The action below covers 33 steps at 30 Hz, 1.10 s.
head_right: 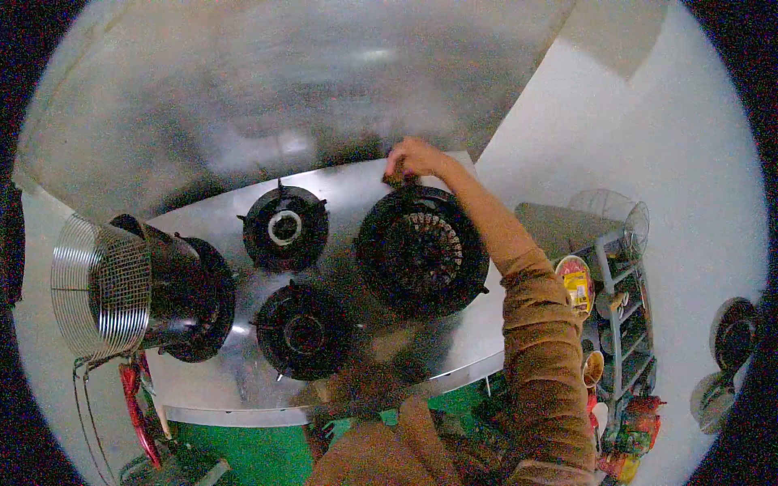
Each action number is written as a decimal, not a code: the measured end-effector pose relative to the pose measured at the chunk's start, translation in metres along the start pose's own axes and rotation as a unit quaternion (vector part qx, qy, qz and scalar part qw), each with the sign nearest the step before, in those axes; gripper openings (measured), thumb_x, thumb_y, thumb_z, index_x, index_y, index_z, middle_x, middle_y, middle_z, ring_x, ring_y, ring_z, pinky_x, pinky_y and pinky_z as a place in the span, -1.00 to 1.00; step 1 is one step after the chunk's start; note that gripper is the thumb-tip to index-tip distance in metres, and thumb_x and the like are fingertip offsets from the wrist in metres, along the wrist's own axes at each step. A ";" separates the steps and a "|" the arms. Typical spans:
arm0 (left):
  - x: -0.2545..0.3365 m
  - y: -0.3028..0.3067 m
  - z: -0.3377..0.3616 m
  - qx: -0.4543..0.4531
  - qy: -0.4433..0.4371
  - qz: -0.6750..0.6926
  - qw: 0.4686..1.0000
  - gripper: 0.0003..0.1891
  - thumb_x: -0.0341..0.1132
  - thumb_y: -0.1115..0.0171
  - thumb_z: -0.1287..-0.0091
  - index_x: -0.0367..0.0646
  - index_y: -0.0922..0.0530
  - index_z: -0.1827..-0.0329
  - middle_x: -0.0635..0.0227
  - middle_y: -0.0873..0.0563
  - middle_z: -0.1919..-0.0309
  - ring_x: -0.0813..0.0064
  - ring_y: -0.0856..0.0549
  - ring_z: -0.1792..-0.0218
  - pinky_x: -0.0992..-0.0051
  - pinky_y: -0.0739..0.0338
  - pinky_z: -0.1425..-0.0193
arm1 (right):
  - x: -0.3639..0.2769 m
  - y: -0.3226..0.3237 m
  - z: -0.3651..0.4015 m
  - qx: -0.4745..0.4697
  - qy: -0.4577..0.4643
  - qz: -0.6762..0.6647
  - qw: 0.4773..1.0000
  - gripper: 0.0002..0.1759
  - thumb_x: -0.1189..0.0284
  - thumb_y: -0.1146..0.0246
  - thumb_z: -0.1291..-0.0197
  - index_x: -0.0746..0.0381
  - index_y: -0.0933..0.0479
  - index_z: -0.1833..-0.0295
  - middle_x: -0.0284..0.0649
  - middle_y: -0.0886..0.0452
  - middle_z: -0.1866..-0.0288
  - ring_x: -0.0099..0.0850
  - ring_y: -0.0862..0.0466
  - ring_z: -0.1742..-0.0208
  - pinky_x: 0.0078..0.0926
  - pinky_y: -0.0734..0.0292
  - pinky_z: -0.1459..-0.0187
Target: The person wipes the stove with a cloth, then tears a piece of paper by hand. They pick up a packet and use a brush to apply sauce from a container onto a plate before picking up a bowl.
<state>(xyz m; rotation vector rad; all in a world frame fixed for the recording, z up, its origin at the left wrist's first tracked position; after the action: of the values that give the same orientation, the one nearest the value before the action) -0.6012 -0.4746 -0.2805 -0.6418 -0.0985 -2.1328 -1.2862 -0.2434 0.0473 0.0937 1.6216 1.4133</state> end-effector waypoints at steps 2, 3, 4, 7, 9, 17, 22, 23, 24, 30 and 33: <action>-0.003 0.013 -0.001 0.009 0.002 0.015 1.000 -0.48 0.26 0.20 -0.31 0.06 -0.35 -0.05 0.31 -0.63 0.13 0.24 -0.65 0.26 0.30 -0.39 0.33 | 0.001 -0.004 0.007 0.011 0.013 -0.016 1.000 -0.76 0.70 -0.20 0.23 0.21 -0.65 0.40 -0.25 -0.65 0.32 -0.37 -0.61 0.23 -0.45 -0.49 0.15; -0.005 0.015 -0.003 -0.003 0.007 -0.009 1.000 -0.47 0.27 0.22 -0.31 0.07 -0.34 -0.06 0.32 -0.63 0.13 0.24 -0.65 0.25 0.28 -0.39 0.32 | 0.001 0.001 0.015 0.027 0.036 -0.001 0.999 -0.78 0.70 -0.20 0.21 0.22 -0.64 0.40 -0.25 -0.64 0.34 -0.37 -0.61 0.24 -0.47 -0.48 0.17; -0.007 0.014 -0.008 -0.017 0.009 -0.031 0.999 -0.46 0.29 0.24 -0.31 0.08 -0.32 -0.08 0.32 -0.63 0.13 0.24 -0.65 0.25 0.26 -0.39 0.31 | -0.002 0.007 0.021 0.044 0.060 0.016 0.997 -0.79 0.70 -0.20 0.19 0.22 -0.64 0.40 -0.24 -0.64 0.36 -0.36 -0.61 0.25 -0.49 -0.48 0.19; 0.002 0.008 0.000 -0.023 0.043 -0.096 0.994 -0.43 0.30 0.29 -0.28 0.24 -0.34 -0.21 0.48 -0.47 -0.16 0.06 -0.46 -0.13 0.02 -0.20 -0.13 | 0.003 0.019 0.066 0.077 0.114 0.121 0.983 -0.79 0.71 -0.19 0.18 0.24 -0.63 0.40 -0.22 -0.63 0.36 -0.37 -0.61 0.27 -0.51 -0.48 0.21; 0.002 0.009 -0.003 -0.024 0.039 -0.103 0.994 -0.42 0.31 0.28 -0.27 0.23 -0.34 -0.20 0.49 -0.47 -0.16 0.09 -0.47 -0.12 0.04 -0.23 -0.11 | 0.016 0.025 0.091 0.063 0.095 0.059 0.992 -0.79 0.70 -0.19 0.17 0.23 -0.63 0.40 -0.23 -0.63 0.36 -0.37 -0.61 0.27 -0.50 -0.48 0.22; 0.011 -0.008 0.013 0.016 0.045 0.018 0.999 -0.41 -0.04 -0.20 -0.25 0.18 -0.13 -0.27 0.37 -0.61 0.18 0.27 -0.67 0.32 0.30 -0.40 0.38 | 0.038 0.030 0.092 0.109 -0.011 0.050 0.993 -0.74 0.68 -0.19 0.19 0.18 -0.64 0.35 -0.27 -0.64 0.34 -0.33 -0.58 0.23 -0.44 -0.44 0.15; 0.005 0.007 0.008 0.078 -0.007 -0.060 0.995 -0.42 -0.06 -0.20 -0.24 0.14 -0.11 -0.24 0.33 -0.61 0.18 0.29 -0.67 0.31 0.31 -0.41 0.37 | -0.015 -0.005 -0.003 0.016 0.045 0.069 0.996 -0.72 0.62 -0.17 0.21 0.10 -0.65 0.33 -0.31 -0.64 0.24 -0.35 -0.55 0.09 -0.36 -0.25 -0.10; 0.007 0.007 0.008 0.079 -0.007 -0.062 0.995 -0.42 -0.06 -0.20 -0.24 0.14 -0.11 -0.24 0.33 -0.61 0.18 0.29 -0.67 0.31 0.31 -0.41 0.37 | -0.033 -0.012 -0.013 -0.010 0.071 0.060 0.996 -0.72 0.63 -0.17 0.23 0.10 -0.64 0.35 -0.33 -0.64 0.23 -0.35 -0.55 0.10 -0.36 -0.24 -0.11; 0.016 -0.001 0.015 0.076 0.000 -0.076 0.994 -0.42 -0.06 -0.20 -0.25 0.14 -0.10 -0.23 0.32 -0.61 0.16 0.29 -0.67 0.30 0.32 -0.41 0.37 | -0.047 -0.021 -0.019 -0.037 0.097 0.052 0.993 -0.73 0.63 -0.17 0.25 0.11 -0.64 0.38 -0.34 -0.64 0.23 -0.35 -0.55 0.11 -0.36 -0.24 -0.11; 0.024 -0.011 0.021 0.058 -0.001 -0.104 0.993 -0.37 -0.05 -0.17 -0.26 0.10 -0.05 -0.30 0.28 -0.62 0.12 0.30 -0.66 0.27 0.35 -0.41 0.33 | -0.075 -0.050 -0.011 -0.116 0.235 0.221 0.940 -0.82 0.57 -0.21 0.27 0.08 -0.60 0.46 -0.39 -0.61 0.35 -0.32 -0.52 0.20 -0.36 -0.33 0.00; 0.020 -0.006 0.022 0.051 -0.021 -0.096 0.994 -0.31 -0.05 -0.16 -0.27 0.10 0.02 -0.35 0.24 -0.62 0.11 0.30 -0.66 0.26 0.33 -0.42 0.32 | -0.065 -0.026 -0.001 -0.070 0.233 0.253 0.936 -0.84 0.54 -0.25 0.32 0.05 -0.60 0.51 -0.42 -0.59 0.43 -0.32 -0.50 0.21 -0.35 -0.38 0.10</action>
<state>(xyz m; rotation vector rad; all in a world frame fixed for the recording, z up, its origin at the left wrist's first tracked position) -0.6061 -0.4789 -0.2511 -0.6381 -0.3003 -2.2824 -1.2379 -0.2914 0.0640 0.1021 1.9621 2.0628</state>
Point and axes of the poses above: each hand's wrist, its own z-axis away from the middle knuckle, its own y-axis out of the back of the hand, x = y × z, the point moved 7 cm from there along -z, towards the middle knuckle
